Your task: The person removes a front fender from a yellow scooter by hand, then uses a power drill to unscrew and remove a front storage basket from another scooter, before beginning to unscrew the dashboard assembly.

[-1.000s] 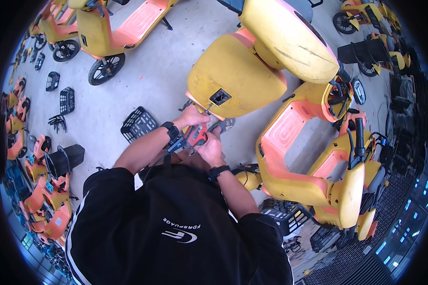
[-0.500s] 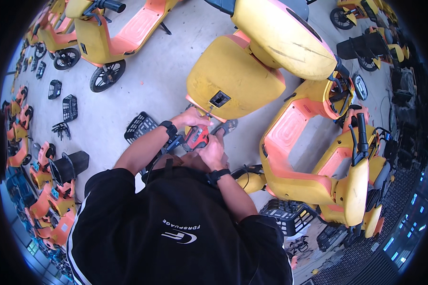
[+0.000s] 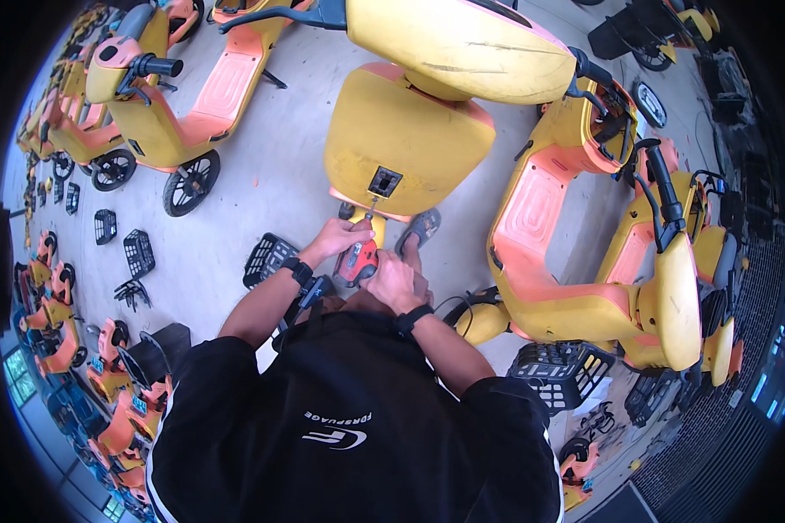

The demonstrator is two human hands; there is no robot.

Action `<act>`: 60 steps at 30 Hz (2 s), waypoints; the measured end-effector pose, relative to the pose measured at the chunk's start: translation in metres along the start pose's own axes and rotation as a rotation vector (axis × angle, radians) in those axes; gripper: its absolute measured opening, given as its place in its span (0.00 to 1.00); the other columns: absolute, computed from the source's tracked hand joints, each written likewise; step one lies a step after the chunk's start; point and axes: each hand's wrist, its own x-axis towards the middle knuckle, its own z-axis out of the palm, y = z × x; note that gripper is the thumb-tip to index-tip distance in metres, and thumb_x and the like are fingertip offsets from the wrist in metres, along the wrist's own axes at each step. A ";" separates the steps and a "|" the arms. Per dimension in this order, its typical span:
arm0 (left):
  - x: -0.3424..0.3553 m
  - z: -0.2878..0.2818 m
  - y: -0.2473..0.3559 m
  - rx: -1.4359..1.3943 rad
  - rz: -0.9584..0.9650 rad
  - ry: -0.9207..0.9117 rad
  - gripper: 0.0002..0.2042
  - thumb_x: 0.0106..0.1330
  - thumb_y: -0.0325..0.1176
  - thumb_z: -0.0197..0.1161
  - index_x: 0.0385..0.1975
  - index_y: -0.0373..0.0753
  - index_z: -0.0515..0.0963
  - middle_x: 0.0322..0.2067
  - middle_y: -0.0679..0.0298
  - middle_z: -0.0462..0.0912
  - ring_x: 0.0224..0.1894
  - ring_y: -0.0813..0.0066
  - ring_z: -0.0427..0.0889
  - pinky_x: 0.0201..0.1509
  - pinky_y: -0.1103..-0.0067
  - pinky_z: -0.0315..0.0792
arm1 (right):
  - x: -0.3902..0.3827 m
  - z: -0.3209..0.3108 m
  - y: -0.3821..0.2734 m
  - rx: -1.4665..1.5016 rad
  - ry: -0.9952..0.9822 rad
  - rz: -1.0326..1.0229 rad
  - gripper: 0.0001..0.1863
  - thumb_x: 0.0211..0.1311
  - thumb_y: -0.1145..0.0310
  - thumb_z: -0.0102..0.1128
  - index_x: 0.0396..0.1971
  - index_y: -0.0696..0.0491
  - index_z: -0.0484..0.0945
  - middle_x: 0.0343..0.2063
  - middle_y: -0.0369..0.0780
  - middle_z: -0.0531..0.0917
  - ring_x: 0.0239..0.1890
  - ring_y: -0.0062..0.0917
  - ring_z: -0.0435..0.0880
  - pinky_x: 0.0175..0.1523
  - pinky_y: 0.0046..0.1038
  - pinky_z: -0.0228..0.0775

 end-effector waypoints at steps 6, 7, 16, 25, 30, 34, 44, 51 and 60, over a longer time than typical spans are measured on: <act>-0.007 -0.002 0.017 -0.061 0.006 -0.003 0.18 0.53 0.42 0.71 0.23 0.29 0.81 0.21 0.68 0.80 0.24 0.87 0.73 0.28 0.85 0.71 | 0.002 -0.002 0.000 0.011 0.006 0.030 0.25 0.36 0.61 0.69 0.37 0.57 0.77 0.36 0.48 0.80 0.41 0.43 0.79 0.45 0.40 0.74; -0.006 -0.002 0.015 -0.082 0.021 -0.003 0.17 0.53 0.41 0.72 0.23 0.29 0.81 0.21 0.68 0.80 0.24 0.88 0.72 0.28 0.85 0.70 | 0.002 -0.003 -0.001 0.012 0.006 0.032 0.25 0.36 0.61 0.69 0.37 0.57 0.77 0.36 0.48 0.80 0.41 0.43 0.79 0.45 0.40 0.74; -0.001 0.001 0.016 -0.075 0.012 0.069 0.17 0.53 0.40 0.72 0.21 0.29 0.81 0.20 0.68 0.80 0.24 0.88 0.73 0.28 0.85 0.71 | 0.005 -0.010 -0.002 0.058 -0.057 0.054 0.27 0.33 0.59 0.72 0.36 0.57 0.78 0.35 0.47 0.81 0.41 0.43 0.79 0.46 0.40 0.73; 0.004 -0.001 0.014 0.008 0.006 0.014 0.18 0.53 0.43 0.71 0.23 0.30 0.81 0.21 0.67 0.81 0.23 0.86 0.74 0.28 0.84 0.71 | 0.002 -0.005 0.004 0.041 -0.062 0.075 0.27 0.33 0.60 0.72 0.38 0.57 0.78 0.38 0.48 0.80 0.43 0.43 0.79 0.48 0.39 0.72; 0.030 -0.001 0.017 0.020 -0.060 0.000 0.20 0.55 0.43 0.69 0.30 0.28 0.81 0.26 0.62 0.82 0.28 0.81 0.78 0.35 0.82 0.73 | 0.001 -0.002 0.016 0.011 -0.036 0.031 0.30 0.34 0.62 0.71 0.43 0.56 0.75 0.40 0.47 0.79 0.45 0.42 0.78 0.48 0.40 0.72; 0.062 -0.005 -0.002 0.069 0.149 0.062 0.21 0.55 0.44 0.67 0.33 0.26 0.80 0.30 0.55 0.84 0.31 0.74 0.82 0.38 0.79 0.75 | 0.001 -0.009 0.014 0.007 -0.071 0.019 0.32 0.34 0.63 0.69 0.46 0.56 0.74 0.41 0.47 0.78 0.45 0.42 0.78 0.48 0.40 0.72; 0.075 0.000 0.004 -0.036 0.145 0.093 0.13 0.56 0.36 0.66 0.29 0.28 0.81 0.27 0.57 0.84 0.28 0.75 0.81 0.37 0.81 0.74 | 0.000 -0.032 0.027 -0.023 -0.116 -0.053 0.30 0.35 0.63 0.67 0.44 0.56 0.74 0.41 0.47 0.78 0.42 0.44 0.79 0.46 0.40 0.73; 0.031 -0.013 -0.015 -0.119 -0.031 0.061 0.11 0.56 0.34 0.58 0.24 0.33 0.81 0.22 0.66 0.82 0.23 0.82 0.76 0.26 0.83 0.68 | -0.019 -0.053 0.040 -0.056 -0.311 0.038 0.30 0.34 0.62 0.67 0.43 0.57 0.76 0.44 0.48 0.79 0.44 0.43 0.79 0.49 0.38 0.71; -0.145 -0.080 -0.169 -0.316 -0.133 0.378 0.09 0.56 0.32 0.59 0.24 0.32 0.79 0.21 0.65 0.79 0.23 0.81 0.76 0.28 0.84 0.72 | -0.059 -0.072 0.096 -0.251 -0.352 0.248 0.27 0.33 0.57 0.70 0.38 0.54 0.79 0.34 0.47 0.83 0.39 0.40 0.82 0.47 0.35 0.73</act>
